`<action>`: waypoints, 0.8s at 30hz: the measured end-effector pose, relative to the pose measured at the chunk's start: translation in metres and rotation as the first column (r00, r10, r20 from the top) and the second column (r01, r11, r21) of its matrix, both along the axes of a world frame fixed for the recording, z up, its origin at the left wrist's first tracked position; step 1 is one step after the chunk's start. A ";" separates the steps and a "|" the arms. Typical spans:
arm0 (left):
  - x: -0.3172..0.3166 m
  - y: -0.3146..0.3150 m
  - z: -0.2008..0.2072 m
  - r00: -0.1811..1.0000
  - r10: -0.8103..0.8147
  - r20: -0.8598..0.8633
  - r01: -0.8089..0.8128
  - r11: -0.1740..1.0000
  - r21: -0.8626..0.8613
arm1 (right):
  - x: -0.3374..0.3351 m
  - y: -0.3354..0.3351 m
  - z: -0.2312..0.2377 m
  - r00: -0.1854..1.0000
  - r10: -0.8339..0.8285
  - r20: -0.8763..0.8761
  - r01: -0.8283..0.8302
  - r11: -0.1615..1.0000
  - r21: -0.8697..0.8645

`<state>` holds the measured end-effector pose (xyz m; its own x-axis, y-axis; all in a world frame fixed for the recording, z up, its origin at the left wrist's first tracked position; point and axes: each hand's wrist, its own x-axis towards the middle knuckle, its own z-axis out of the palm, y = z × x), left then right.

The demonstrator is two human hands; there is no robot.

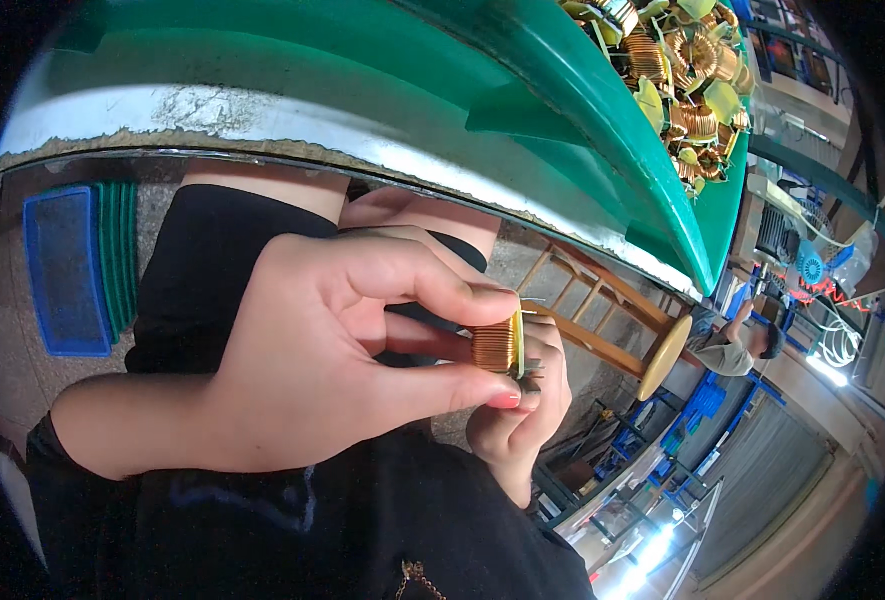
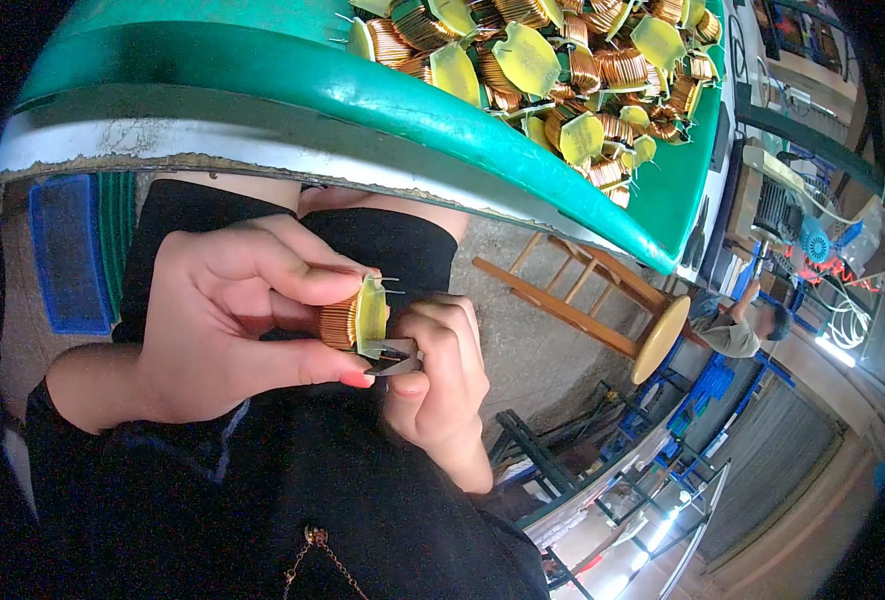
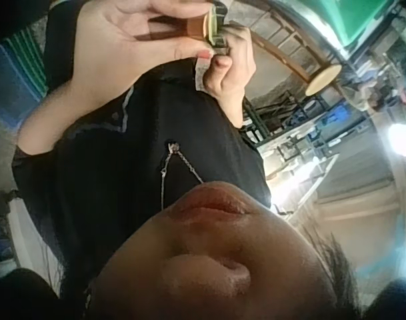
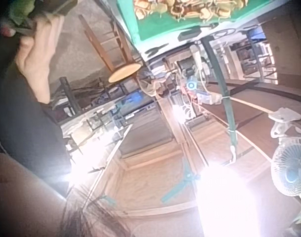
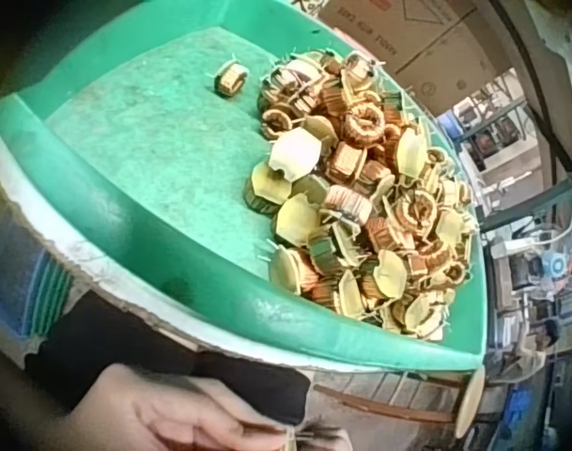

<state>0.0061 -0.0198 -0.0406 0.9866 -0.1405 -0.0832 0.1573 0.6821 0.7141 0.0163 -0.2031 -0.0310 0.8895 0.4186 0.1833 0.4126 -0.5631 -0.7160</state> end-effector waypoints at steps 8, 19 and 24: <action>0.001 0.003 0.003 1.000 -0.005 -0.004 0.006 0.999 0.049 | 0.005 0.001 0.003 0.997 0.054 0.059 -0.053 0.998 -0.017; 0.004 0.004 0.007 0.975 0.041 0.220 -0.101 0.958 0.267 | 0.000 -0.013 0.010 0.992 0.112 0.054 -0.108 0.992 -0.070; 0.005 0.003 0.014 0.956 0.086 0.282 -0.164 0.950 0.266 | 0.001 -0.013 -0.001 0.995 0.046 0.092 -0.058 0.990 0.130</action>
